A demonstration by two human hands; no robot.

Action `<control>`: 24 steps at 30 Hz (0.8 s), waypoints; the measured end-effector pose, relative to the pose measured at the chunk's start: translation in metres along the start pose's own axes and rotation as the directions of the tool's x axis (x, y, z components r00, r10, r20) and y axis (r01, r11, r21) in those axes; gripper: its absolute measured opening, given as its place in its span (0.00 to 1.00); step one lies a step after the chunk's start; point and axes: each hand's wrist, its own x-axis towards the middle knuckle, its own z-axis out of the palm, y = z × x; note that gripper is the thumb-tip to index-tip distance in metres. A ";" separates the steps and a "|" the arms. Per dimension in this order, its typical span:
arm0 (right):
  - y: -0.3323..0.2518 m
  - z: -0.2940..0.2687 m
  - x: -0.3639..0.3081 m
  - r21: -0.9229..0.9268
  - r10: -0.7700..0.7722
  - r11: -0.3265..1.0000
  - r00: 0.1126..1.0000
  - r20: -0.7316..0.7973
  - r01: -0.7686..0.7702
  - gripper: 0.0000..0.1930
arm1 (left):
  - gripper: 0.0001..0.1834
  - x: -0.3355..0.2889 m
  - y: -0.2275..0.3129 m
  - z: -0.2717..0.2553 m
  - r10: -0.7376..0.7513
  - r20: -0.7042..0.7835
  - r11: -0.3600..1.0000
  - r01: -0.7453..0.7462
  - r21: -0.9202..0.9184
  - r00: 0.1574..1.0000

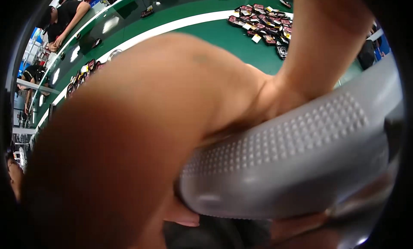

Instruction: Using an electric screwdriver to assemble small electronic components on a factory production line.

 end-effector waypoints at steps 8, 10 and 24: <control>-0.016 0.007 0.021 0.022 0.054 0.998 0.988 0.146 -0.058 0.44 | 0.23 0.002 0.010 -0.008 -0.017 -0.098 0.999 0.011 -0.053 0.995; -0.002 0.001 0.017 0.098 0.060 0.992 0.986 0.158 -0.077 0.45 | 0.27 -0.008 0.002 -0.028 -0.056 -0.171 0.998 0.061 0.022 0.984; 0.016 0.011 -0.076 0.075 0.137 0.991 0.819 -0.557 -0.115 0.29 | 0.14 -0.039 -0.216 -0.191 -0.352 -0.451 0.508 0.572 0.644 0.820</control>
